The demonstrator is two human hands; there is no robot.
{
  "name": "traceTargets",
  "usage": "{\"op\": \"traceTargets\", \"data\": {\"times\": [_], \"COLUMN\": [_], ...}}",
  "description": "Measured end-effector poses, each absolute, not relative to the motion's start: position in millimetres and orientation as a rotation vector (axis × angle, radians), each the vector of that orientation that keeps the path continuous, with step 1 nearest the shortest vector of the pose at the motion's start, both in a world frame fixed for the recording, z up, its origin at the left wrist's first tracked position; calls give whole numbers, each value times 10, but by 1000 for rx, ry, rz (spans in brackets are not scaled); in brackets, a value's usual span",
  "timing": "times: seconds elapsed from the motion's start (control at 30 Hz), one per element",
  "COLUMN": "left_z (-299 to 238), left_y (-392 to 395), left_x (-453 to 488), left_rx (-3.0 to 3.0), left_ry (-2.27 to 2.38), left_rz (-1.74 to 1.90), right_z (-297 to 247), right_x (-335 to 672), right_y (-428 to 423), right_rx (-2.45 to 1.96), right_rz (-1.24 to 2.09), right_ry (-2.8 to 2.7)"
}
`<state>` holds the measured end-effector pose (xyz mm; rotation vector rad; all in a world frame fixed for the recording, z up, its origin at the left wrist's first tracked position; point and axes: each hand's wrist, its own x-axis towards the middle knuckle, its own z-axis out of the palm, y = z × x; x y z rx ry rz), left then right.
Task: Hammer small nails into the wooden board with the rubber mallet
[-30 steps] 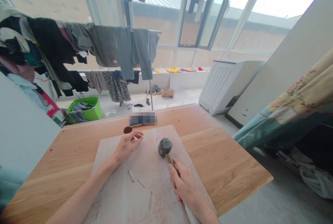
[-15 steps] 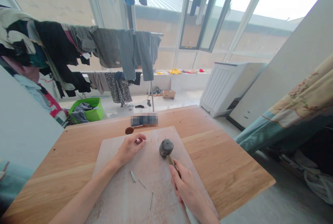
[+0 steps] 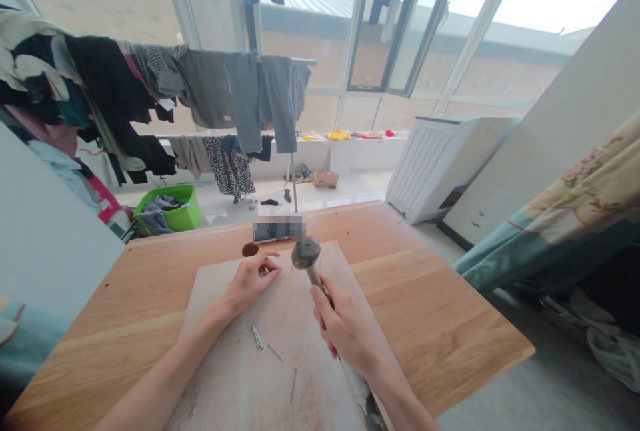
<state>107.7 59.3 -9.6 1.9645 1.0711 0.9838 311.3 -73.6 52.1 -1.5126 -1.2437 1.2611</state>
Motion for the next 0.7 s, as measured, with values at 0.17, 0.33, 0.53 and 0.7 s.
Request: {"op": "traceTargets", "data": {"times": [0.17,0.33,0.53,0.7], "left_z": [-93,-82,-95,-107], "left_y": [587,595,582,589], "left_x": [1082,1083,1080,1081], "left_rx": [1953,1968,1931,1951], "left_ry": [1067,1068,1072,1070], "left_rz": [991,965,978,983], "right_z": [715,484,750,689], "right_x": [2929,2826,2860,2833], "right_y": [-580,-520,-559,-579], "right_rx": [-1429,-1511,-1470,-1430], "right_rz": [1161,1192,1109,1146], "right_ry": [-1330,-1399,-1388,-1382]}}
